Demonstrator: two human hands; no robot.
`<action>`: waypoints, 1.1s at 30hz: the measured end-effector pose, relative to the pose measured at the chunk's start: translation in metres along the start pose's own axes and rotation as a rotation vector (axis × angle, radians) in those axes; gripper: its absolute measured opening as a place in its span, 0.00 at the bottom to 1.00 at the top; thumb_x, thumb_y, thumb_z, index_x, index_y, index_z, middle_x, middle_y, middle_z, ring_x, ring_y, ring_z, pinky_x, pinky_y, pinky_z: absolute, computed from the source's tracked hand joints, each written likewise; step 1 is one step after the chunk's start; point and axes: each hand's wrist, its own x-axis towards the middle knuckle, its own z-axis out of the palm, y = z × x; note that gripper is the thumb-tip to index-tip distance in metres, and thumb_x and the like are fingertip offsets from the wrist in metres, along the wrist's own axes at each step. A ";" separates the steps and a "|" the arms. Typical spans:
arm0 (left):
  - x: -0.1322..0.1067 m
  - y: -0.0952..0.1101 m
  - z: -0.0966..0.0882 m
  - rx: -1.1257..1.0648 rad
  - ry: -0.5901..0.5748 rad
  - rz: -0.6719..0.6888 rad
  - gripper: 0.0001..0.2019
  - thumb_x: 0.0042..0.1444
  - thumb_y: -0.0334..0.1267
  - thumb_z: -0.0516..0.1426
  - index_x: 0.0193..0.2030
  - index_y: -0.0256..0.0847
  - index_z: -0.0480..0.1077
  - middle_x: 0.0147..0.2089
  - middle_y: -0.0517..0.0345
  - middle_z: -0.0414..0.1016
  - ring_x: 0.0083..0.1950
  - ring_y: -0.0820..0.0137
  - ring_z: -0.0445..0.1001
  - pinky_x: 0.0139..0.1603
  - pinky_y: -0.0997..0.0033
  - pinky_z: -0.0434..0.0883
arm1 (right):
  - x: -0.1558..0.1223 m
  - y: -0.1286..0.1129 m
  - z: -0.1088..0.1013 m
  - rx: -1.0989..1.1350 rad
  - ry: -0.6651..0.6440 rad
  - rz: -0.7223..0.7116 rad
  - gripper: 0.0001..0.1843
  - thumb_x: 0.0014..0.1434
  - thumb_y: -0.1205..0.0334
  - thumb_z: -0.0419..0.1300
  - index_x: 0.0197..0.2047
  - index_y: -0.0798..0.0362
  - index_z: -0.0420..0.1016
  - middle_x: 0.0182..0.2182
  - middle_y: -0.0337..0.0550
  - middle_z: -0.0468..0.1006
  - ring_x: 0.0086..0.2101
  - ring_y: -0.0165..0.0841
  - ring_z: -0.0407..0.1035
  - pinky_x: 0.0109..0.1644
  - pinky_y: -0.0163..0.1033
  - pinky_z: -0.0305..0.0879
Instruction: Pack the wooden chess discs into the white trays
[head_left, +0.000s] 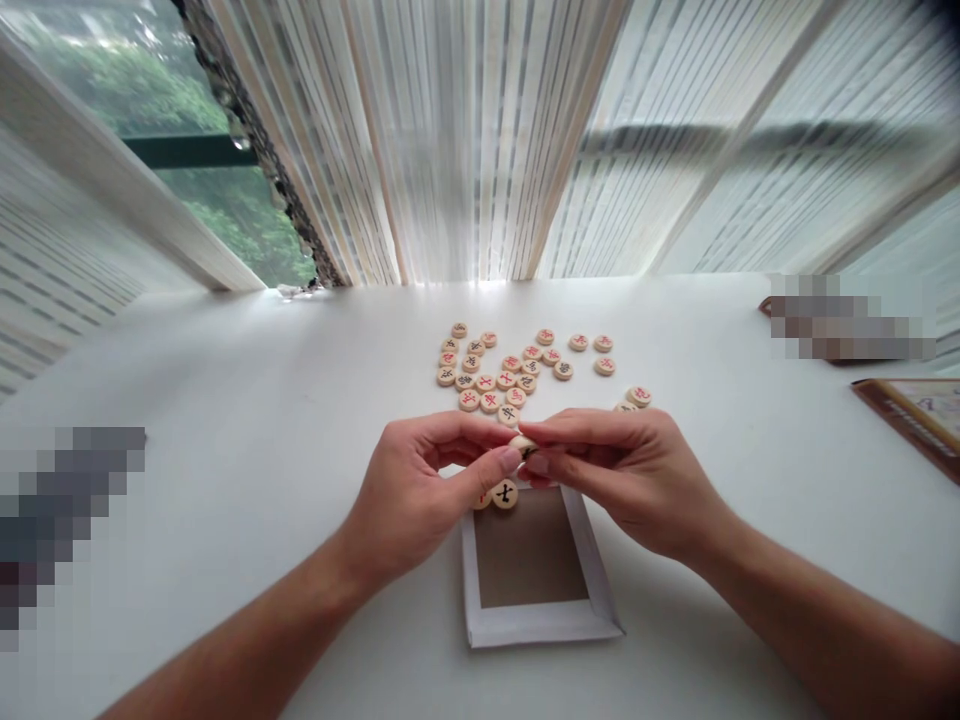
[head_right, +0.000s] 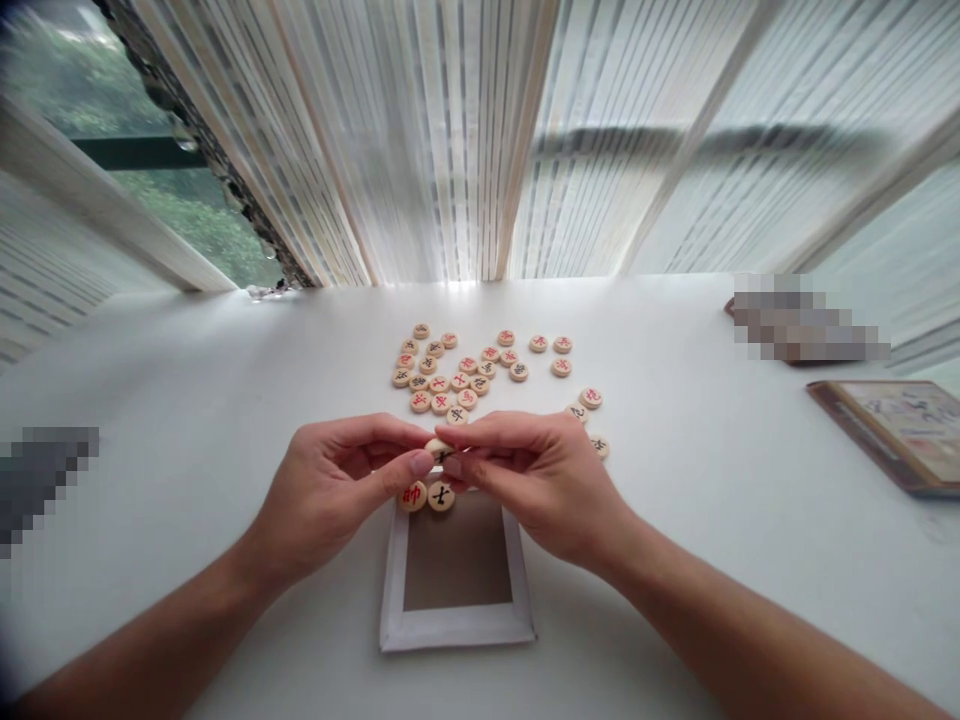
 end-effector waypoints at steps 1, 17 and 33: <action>0.000 0.000 0.000 0.021 0.008 0.015 0.05 0.59 0.34 0.72 0.43 0.40 0.87 0.39 0.56 0.89 0.40 0.70 0.86 0.42 0.79 0.82 | 0.000 -0.001 0.000 -0.022 0.002 -0.015 0.13 0.61 0.71 0.73 0.45 0.45 0.91 0.37 0.43 0.90 0.36 0.32 0.86 0.43 0.30 0.84; -0.003 -0.001 0.003 0.151 0.057 0.158 0.07 0.55 0.29 0.73 0.41 0.42 0.87 0.40 0.56 0.86 0.41 0.69 0.84 0.41 0.76 0.82 | -0.002 -0.007 0.002 -0.131 0.033 0.008 0.07 0.60 0.63 0.77 0.43 0.44 0.92 0.40 0.46 0.90 0.40 0.34 0.85 0.43 0.31 0.82; 0.003 0.005 0.005 -0.222 0.015 -0.059 0.11 0.52 0.31 0.76 0.43 0.42 0.87 0.37 0.57 0.90 0.39 0.71 0.88 0.40 0.84 0.82 | 0.000 -0.001 -0.002 0.221 0.018 0.291 0.20 0.55 0.60 0.81 0.52 0.47 0.89 0.47 0.50 0.90 0.44 0.42 0.87 0.56 0.49 0.84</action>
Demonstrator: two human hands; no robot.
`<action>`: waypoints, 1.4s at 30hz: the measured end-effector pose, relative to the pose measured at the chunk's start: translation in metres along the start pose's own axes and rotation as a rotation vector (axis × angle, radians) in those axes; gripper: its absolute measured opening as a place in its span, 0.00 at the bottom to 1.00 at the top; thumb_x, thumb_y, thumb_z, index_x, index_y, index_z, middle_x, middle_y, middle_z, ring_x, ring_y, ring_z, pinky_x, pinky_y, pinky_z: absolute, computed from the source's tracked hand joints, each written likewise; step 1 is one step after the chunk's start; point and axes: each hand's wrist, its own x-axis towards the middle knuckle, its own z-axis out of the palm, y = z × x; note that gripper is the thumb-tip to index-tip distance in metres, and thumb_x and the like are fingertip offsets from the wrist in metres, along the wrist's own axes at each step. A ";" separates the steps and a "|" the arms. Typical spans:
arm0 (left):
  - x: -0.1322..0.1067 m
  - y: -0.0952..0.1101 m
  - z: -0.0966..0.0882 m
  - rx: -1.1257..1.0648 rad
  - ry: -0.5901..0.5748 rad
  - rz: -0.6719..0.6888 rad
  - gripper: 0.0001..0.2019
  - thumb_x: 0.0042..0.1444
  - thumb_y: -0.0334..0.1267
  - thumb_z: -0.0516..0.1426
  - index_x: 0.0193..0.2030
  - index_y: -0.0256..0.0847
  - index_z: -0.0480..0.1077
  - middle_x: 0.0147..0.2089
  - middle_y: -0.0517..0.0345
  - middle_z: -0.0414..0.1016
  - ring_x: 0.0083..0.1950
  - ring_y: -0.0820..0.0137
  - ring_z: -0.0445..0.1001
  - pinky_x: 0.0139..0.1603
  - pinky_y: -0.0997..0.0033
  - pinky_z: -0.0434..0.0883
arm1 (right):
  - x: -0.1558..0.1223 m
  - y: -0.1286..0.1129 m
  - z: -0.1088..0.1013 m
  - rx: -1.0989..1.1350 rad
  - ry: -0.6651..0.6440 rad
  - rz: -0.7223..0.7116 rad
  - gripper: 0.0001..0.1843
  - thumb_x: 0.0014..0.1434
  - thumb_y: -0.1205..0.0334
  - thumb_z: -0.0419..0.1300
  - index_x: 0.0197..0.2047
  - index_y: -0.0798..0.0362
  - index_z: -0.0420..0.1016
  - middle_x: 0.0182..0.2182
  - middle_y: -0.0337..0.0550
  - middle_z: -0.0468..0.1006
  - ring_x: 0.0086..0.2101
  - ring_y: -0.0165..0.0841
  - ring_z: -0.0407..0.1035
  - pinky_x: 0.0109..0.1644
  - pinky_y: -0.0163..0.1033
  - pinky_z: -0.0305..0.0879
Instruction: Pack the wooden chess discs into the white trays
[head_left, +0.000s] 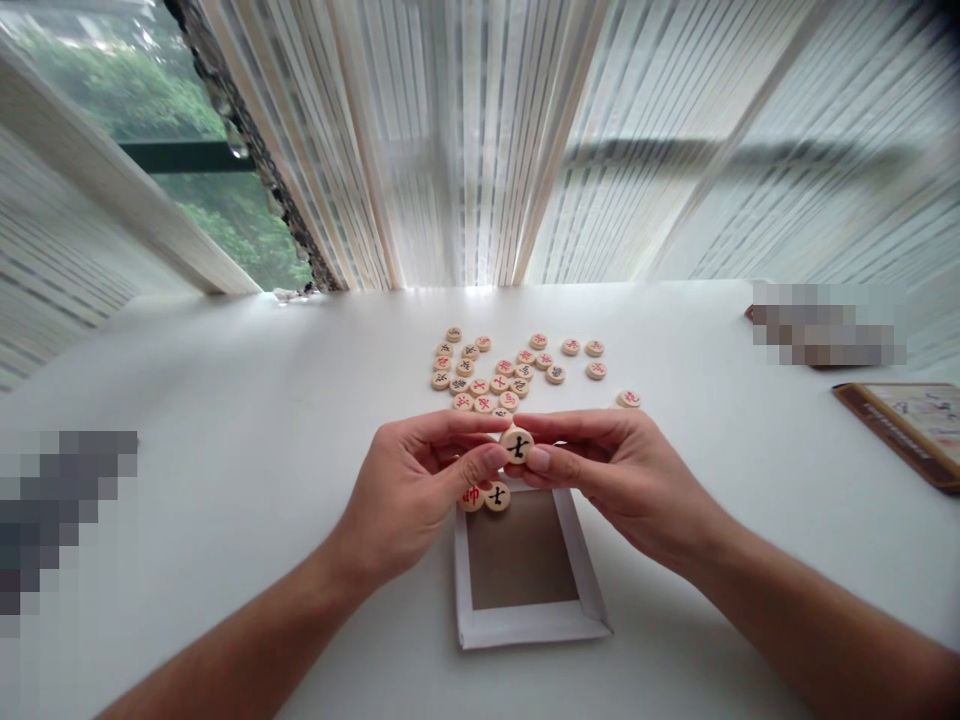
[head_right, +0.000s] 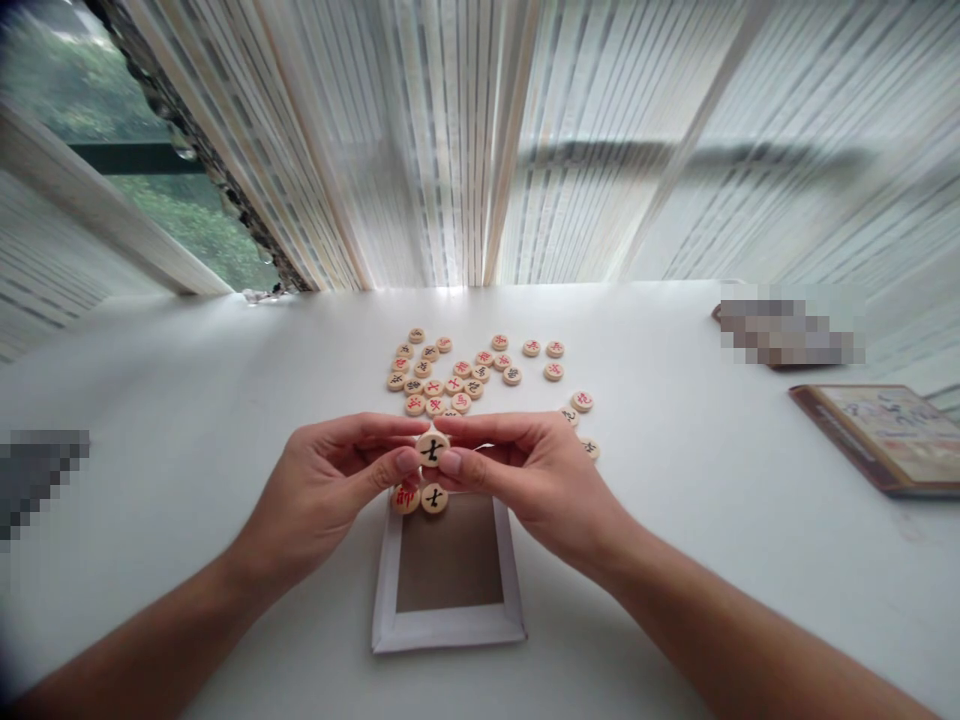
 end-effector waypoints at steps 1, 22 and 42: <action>0.000 0.000 0.000 -0.010 0.003 -0.007 0.11 0.52 0.31 0.76 0.42 0.42 0.87 0.36 0.58 0.90 0.38 0.71 0.88 0.39 0.84 0.82 | 0.000 0.000 0.000 0.002 0.009 -0.003 0.20 0.55 0.60 0.81 0.51 0.47 0.89 0.46 0.50 0.90 0.43 0.42 0.87 0.55 0.47 0.85; -0.008 -0.003 0.002 0.151 0.051 0.016 0.14 0.50 0.31 0.76 0.44 0.42 0.88 0.37 0.52 0.90 0.35 0.66 0.87 0.37 0.74 0.85 | -0.001 -0.001 0.005 0.001 0.024 -0.020 0.17 0.44 0.67 0.84 0.39 0.50 0.90 0.33 0.43 0.89 0.31 0.33 0.83 0.37 0.35 0.83; -0.013 -0.001 0.009 0.230 -0.046 0.019 0.11 0.58 0.31 0.71 0.49 0.37 0.87 0.39 0.49 0.90 0.39 0.62 0.88 0.42 0.69 0.86 | -0.006 -0.002 0.010 -0.166 0.137 -0.080 0.17 0.43 0.55 0.85 0.32 0.54 0.88 0.26 0.44 0.85 0.24 0.32 0.77 0.28 0.35 0.78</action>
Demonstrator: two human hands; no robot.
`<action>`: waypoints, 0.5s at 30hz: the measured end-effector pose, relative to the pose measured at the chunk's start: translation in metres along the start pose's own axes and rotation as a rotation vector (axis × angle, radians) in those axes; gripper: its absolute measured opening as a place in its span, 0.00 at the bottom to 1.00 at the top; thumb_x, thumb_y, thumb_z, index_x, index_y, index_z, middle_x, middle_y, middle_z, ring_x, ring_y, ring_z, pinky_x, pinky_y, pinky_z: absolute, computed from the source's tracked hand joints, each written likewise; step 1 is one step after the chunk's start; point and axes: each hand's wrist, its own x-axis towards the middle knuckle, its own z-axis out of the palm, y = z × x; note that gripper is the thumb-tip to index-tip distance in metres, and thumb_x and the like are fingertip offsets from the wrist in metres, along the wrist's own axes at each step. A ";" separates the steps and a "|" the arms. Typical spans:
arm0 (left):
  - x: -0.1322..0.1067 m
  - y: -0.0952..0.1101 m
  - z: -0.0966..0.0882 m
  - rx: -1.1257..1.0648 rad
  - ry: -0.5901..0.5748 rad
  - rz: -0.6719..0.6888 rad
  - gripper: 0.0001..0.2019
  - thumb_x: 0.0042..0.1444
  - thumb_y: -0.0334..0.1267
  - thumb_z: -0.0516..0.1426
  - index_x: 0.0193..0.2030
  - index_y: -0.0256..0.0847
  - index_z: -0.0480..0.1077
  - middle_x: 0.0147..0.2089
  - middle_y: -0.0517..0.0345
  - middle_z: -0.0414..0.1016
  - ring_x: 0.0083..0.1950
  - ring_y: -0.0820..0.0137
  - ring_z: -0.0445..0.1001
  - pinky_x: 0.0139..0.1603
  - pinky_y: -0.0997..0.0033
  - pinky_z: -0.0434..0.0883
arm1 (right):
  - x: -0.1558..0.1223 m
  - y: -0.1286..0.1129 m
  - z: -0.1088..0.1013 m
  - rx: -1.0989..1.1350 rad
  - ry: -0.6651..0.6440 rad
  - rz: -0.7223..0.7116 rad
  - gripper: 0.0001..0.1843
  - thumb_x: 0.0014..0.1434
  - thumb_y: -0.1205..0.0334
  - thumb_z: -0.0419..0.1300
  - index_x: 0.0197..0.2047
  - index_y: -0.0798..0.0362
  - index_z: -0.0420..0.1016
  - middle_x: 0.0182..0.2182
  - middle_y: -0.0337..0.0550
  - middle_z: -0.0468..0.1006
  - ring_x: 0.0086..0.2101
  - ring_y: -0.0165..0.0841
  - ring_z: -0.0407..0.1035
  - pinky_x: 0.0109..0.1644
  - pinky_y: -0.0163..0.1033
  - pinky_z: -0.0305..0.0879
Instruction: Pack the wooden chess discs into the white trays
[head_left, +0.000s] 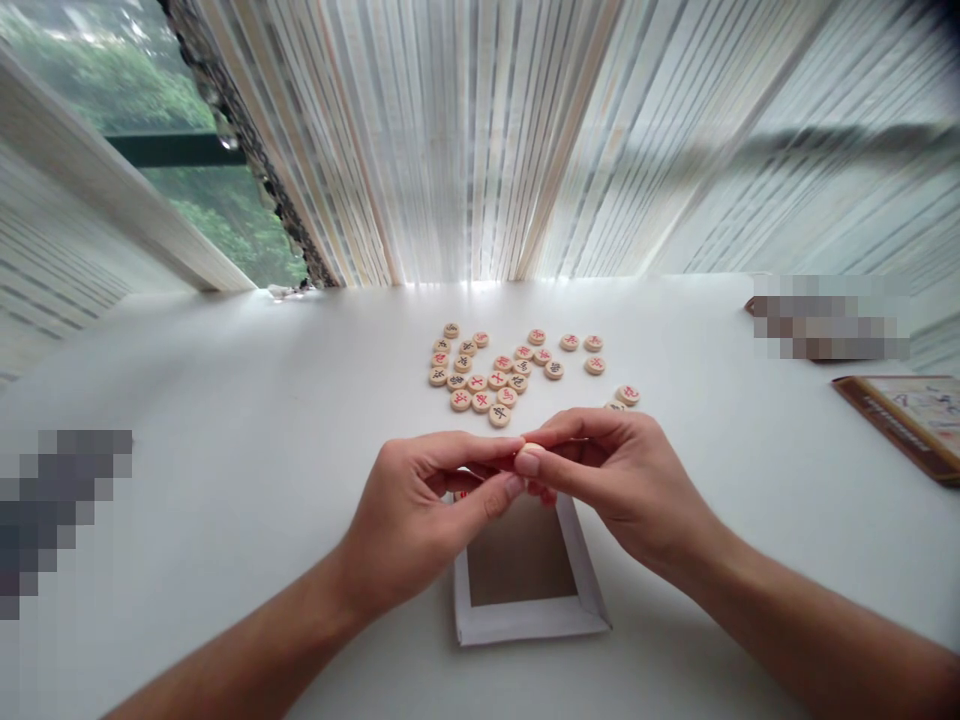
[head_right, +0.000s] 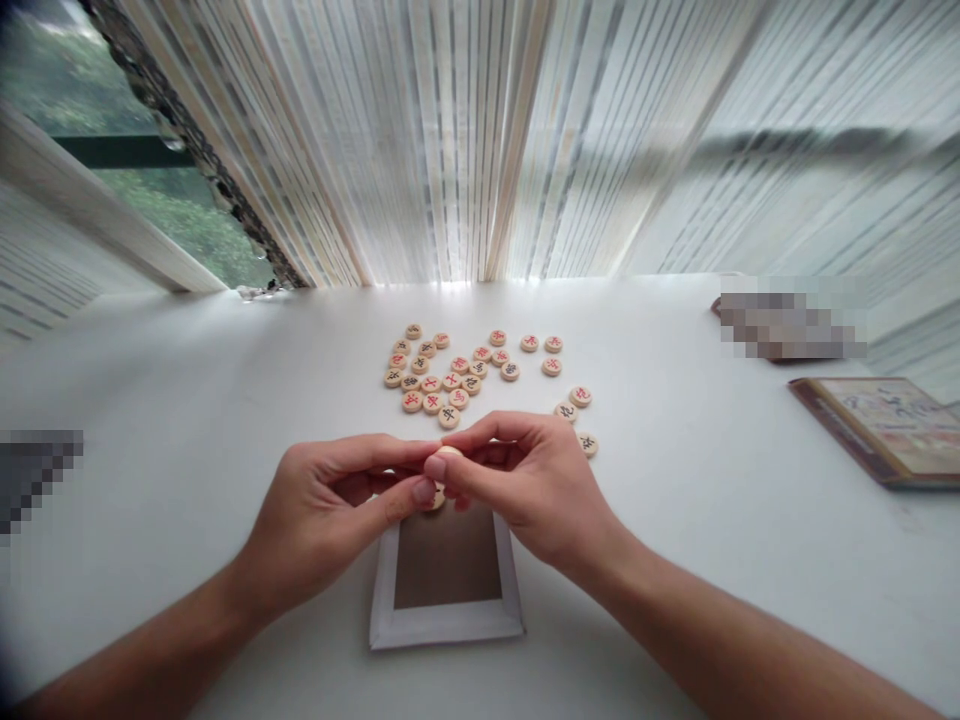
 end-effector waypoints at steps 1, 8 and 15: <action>0.000 0.000 0.000 -0.030 -0.012 -0.009 0.12 0.58 0.30 0.71 0.49 0.37 0.87 0.39 0.49 0.90 0.40 0.61 0.89 0.43 0.70 0.86 | 0.000 0.000 0.000 -0.003 -0.006 -0.002 0.16 0.44 0.55 0.85 0.32 0.54 0.88 0.26 0.44 0.85 0.25 0.32 0.77 0.28 0.35 0.77; 0.004 -0.002 -0.004 -0.233 0.001 -0.109 0.12 0.54 0.32 0.75 0.46 0.41 0.87 0.35 0.54 0.89 0.34 0.67 0.88 0.38 0.76 0.85 | -0.001 0.000 -0.001 0.071 -0.102 0.039 0.15 0.54 0.54 0.81 0.42 0.52 0.91 0.30 0.46 0.87 0.32 0.37 0.82 0.40 0.39 0.81; 0.008 -0.002 -0.006 -0.225 0.052 -0.175 0.09 0.55 0.34 0.75 0.43 0.38 0.88 0.31 0.53 0.88 0.29 0.73 0.84 0.33 0.82 0.82 | -0.001 0.002 -0.002 0.150 -0.097 0.101 0.24 0.48 0.62 0.84 0.49 0.50 0.90 0.38 0.47 0.90 0.39 0.38 0.85 0.49 0.41 0.82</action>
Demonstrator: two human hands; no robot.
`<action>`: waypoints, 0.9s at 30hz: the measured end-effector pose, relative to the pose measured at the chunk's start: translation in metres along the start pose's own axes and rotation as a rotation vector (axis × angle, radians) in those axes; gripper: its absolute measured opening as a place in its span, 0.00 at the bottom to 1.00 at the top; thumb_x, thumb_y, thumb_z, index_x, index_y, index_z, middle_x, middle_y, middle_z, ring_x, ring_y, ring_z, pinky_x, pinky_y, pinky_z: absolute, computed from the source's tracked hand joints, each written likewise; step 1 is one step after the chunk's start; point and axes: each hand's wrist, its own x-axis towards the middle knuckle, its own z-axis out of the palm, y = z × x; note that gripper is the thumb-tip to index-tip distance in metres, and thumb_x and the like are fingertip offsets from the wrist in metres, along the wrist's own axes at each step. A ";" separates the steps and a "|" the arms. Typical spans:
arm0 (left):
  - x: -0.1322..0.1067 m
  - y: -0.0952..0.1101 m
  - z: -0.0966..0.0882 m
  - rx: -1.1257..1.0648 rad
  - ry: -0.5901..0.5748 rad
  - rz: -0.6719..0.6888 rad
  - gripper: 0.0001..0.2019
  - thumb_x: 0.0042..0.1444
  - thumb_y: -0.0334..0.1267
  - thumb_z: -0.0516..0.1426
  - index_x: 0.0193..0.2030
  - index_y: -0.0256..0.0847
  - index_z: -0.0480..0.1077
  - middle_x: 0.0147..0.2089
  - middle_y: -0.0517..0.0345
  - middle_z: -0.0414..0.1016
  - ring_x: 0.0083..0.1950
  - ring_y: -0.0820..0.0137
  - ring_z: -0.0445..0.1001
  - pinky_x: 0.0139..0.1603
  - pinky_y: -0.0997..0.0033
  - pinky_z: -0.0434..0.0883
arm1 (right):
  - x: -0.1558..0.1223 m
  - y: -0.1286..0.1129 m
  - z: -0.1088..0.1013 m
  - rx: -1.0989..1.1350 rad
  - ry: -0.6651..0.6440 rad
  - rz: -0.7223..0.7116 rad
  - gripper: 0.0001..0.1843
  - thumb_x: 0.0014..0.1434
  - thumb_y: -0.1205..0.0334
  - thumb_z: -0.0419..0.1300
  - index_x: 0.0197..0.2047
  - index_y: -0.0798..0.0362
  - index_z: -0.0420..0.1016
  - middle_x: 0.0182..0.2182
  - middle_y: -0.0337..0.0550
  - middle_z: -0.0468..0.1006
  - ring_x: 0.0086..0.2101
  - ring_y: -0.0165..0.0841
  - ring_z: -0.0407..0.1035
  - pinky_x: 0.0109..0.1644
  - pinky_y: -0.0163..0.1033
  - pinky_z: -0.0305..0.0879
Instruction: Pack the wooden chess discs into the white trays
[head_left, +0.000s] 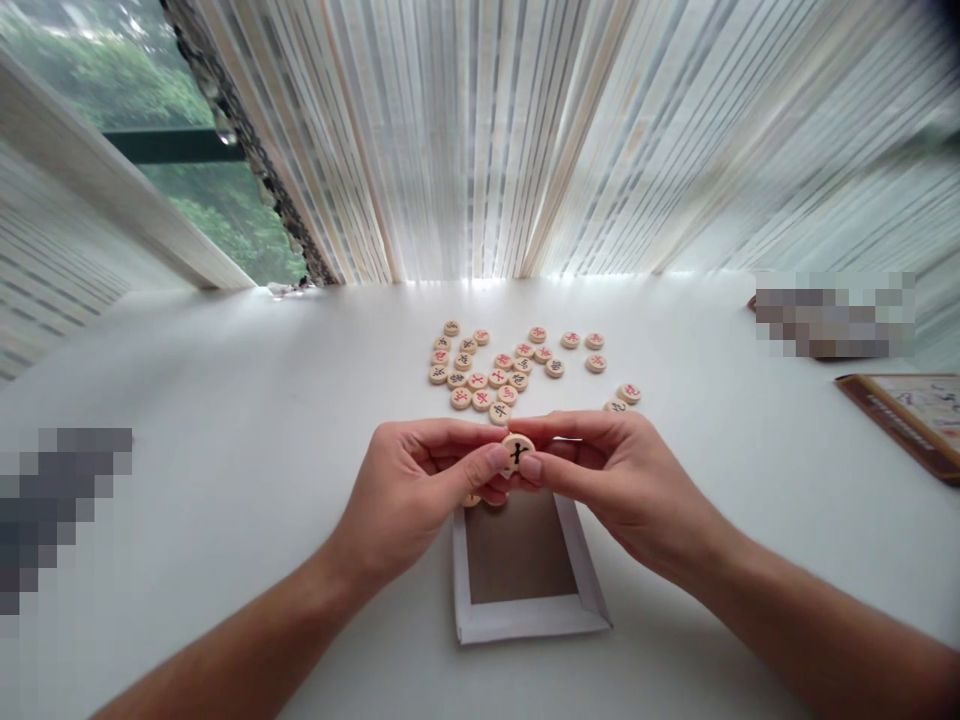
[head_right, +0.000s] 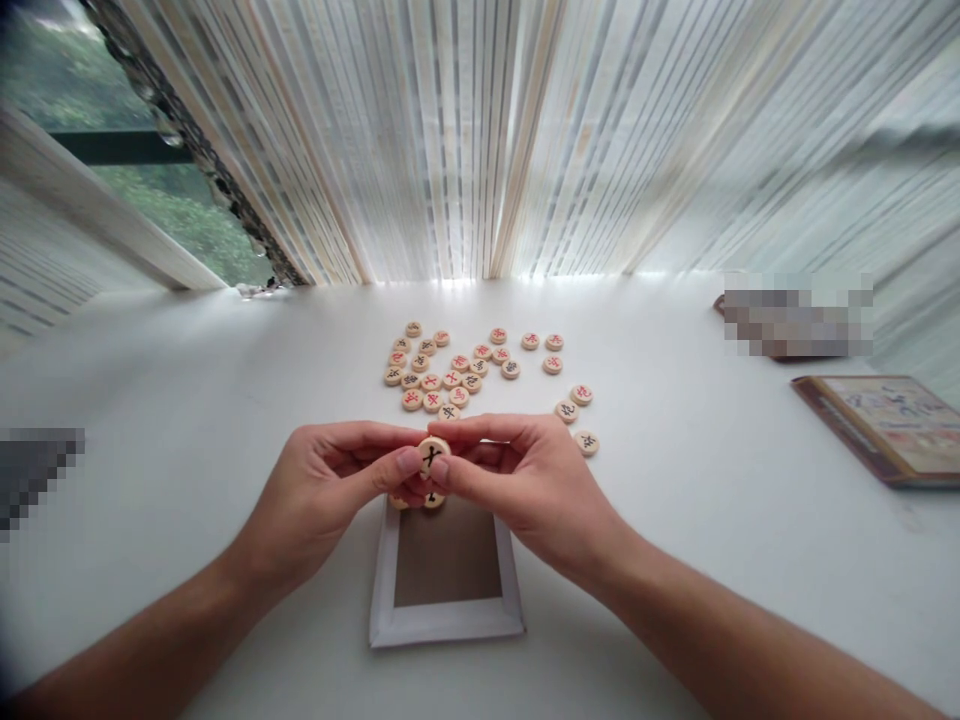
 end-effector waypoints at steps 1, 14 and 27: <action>0.000 0.000 0.000 -0.001 -0.002 -0.001 0.09 0.56 0.35 0.75 0.43 0.38 0.88 0.31 0.53 0.88 0.30 0.72 0.85 0.34 0.81 0.83 | 0.000 -0.001 0.001 0.005 0.008 -0.001 0.23 0.46 0.64 0.84 0.47 0.50 0.91 0.37 0.46 0.90 0.38 0.38 0.85 0.47 0.40 0.83; -0.005 -0.001 0.002 0.017 -0.090 0.007 0.11 0.59 0.34 0.73 0.48 0.36 0.87 0.38 0.48 0.90 0.41 0.62 0.90 0.43 0.76 0.85 | 0.000 -0.006 0.003 -0.044 0.008 -0.075 0.11 0.49 0.66 0.83 0.37 0.52 0.91 0.28 0.42 0.87 0.27 0.28 0.79 0.32 0.26 0.77; -0.002 -0.002 0.000 -0.074 -0.024 -0.080 0.14 0.47 0.32 0.78 0.41 0.35 0.88 0.34 0.50 0.89 0.33 0.67 0.88 0.37 0.77 0.85 | 0.000 -0.006 0.005 0.001 -0.043 -0.095 0.17 0.50 0.69 0.82 0.44 0.46 0.92 0.32 0.39 0.87 0.31 0.26 0.80 0.36 0.24 0.78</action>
